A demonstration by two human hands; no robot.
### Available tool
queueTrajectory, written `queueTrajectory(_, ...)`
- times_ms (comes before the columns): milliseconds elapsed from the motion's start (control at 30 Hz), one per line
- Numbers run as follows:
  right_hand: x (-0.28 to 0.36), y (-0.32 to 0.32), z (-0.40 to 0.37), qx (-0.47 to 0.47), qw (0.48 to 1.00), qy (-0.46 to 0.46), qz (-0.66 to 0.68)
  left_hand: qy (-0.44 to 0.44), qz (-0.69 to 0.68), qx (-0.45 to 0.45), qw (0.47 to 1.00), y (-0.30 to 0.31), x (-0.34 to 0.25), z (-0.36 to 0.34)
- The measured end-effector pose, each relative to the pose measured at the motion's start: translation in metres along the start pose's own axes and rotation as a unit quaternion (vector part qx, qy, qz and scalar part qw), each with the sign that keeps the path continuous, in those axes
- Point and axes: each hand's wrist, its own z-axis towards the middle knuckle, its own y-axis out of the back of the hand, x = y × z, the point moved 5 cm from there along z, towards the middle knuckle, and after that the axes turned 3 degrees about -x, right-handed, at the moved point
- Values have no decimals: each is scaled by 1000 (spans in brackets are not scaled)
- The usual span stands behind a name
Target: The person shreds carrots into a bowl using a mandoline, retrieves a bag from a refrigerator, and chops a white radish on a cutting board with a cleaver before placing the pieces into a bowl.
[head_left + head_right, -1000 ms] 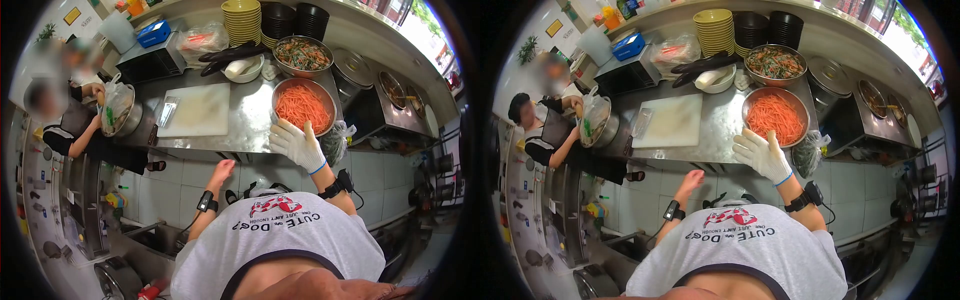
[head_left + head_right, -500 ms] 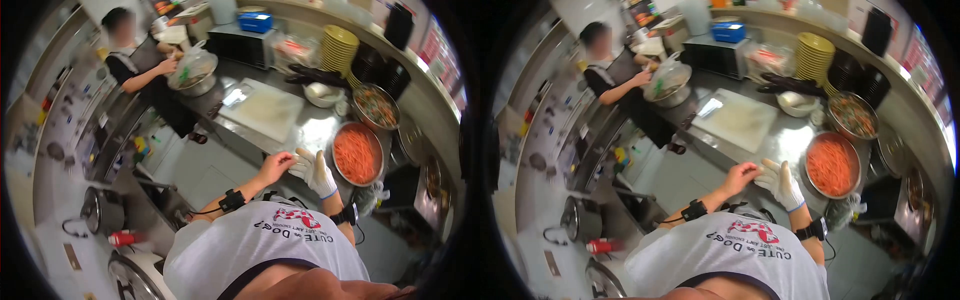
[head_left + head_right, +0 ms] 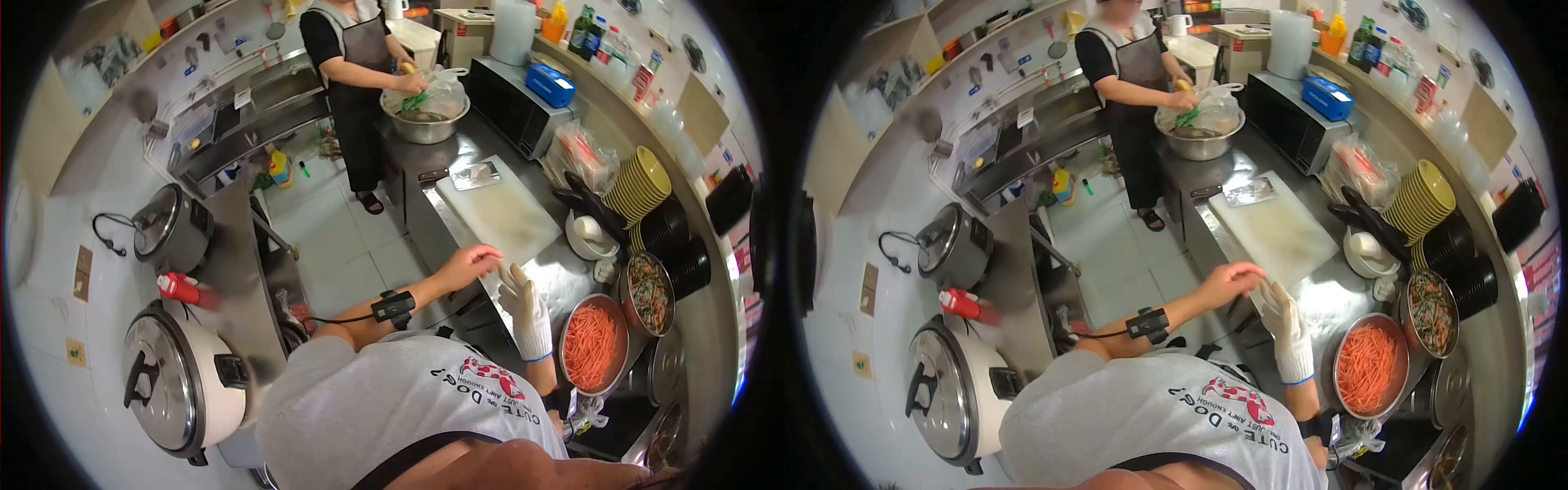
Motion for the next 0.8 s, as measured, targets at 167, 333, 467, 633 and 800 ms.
queueTrajectory(167,-14,1,11,33,998,-6,-54,-204,289,66,933,-12,-14,-18)
queueTrajectory(333,-39,1,6,38,989,-129,55,-199,352,123,906,-5,-5,-18)
queueTrajectory(467,-26,-12,-5,47,986,-131,88,-221,413,125,875,8,11,-1)
queueTrajectory(633,-29,10,-11,-23,988,-116,96,-46,285,161,944,-14,16,7)
queueTrajectory(800,-24,14,2,88,957,-83,265,93,80,201,972,-38,23,-12)
